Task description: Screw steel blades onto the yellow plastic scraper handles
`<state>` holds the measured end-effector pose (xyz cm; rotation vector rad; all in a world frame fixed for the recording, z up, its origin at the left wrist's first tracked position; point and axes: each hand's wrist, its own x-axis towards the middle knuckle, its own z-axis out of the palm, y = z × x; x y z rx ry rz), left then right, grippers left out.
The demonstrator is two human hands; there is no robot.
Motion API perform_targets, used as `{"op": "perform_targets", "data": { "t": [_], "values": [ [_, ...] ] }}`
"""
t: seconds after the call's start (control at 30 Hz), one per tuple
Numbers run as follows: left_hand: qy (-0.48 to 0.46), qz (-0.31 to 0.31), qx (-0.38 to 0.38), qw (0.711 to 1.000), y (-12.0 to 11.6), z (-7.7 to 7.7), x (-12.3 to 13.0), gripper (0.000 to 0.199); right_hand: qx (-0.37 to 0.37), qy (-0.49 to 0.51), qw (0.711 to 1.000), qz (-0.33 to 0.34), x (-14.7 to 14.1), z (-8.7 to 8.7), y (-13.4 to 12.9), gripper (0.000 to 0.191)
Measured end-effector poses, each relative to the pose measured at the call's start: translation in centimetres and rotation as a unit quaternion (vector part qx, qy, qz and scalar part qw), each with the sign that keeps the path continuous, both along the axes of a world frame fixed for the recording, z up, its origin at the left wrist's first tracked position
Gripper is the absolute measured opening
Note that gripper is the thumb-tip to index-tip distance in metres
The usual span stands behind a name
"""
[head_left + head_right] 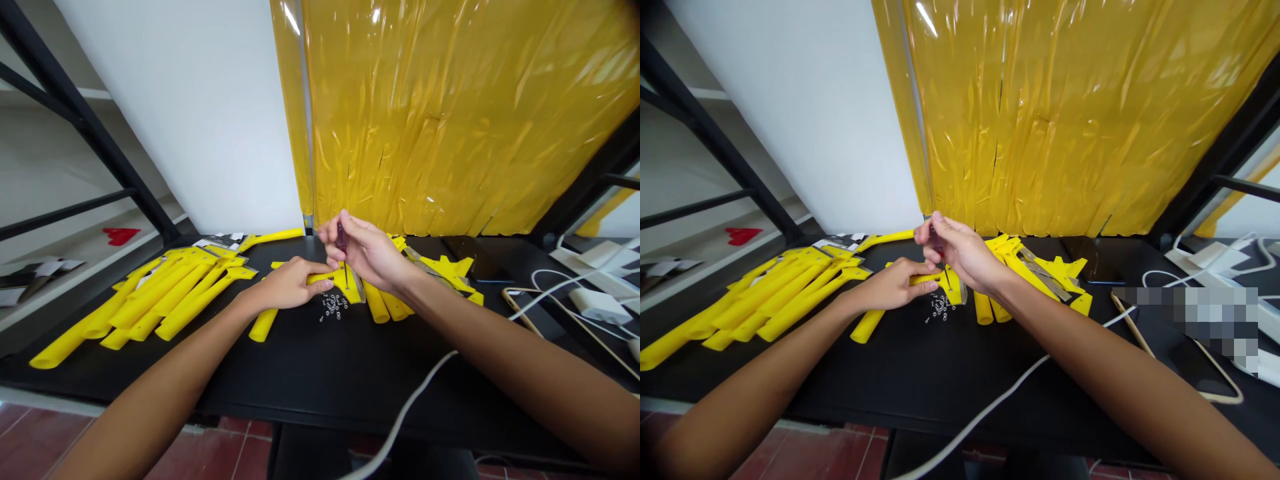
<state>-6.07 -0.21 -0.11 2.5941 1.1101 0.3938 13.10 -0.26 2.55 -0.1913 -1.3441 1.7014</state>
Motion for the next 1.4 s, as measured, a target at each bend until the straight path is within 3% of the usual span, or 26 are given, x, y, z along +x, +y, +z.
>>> {"op": "perform_targets", "data": {
  "t": [0.23, 0.47, 0.7, 0.83, 1.07, 1.2, 1.4],
  "values": [
    [-0.015, -0.002, -0.013, 1.000, 0.1, -0.1, -0.1, 0.046, -0.050, 0.022, 0.998, -0.003, -0.5, 0.2, -0.4, 0.037],
    [-0.019, 0.001, -0.021, 1.000, -0.3, 0.3, 0.0, 0.046, -0.049, 0.036, 0.998, -0.035, -0.8, 0.1, -0.5, 0.046],
    [-0.025, 0.021, 0.002, 0.999, -0.9, 0.7, 0.4, 0.037, -0.014, -0.010, 0.998, -0.063, -1.2, 0.1, -0.8, 0.049],
    [-0.034, 0.036, -0.015, 0.999, -1.3, 1.2, 0.6, 0.034, -0.040, 0.040, 0.996, -0.065, -1.3, 0.5, -1.0, 0.042],
    [-0.052, 0.032, -0.033, 0.998, -1.1, 1.0, 0.5, 0.036, -0.013, 0.043, 0.998, -0.046, -1.3, 0.5, -1.1, 0.042],
    [-0.046, 0.025, -0.030, 0.998, -1.0, 0.9, 0.5, 0.036, -0.022, 0.080, 0.992, -0.091, -1.6, 0.3, -1.2, 0.032],
    [-0.046, 0.022, -0.030, 0.998, -1.0, 1.1, 0.5, 0.035, -0.028, 0.053, 0.994, -0.094, -1.7, -0.1, -1.0, 0.046]
  ]
}}
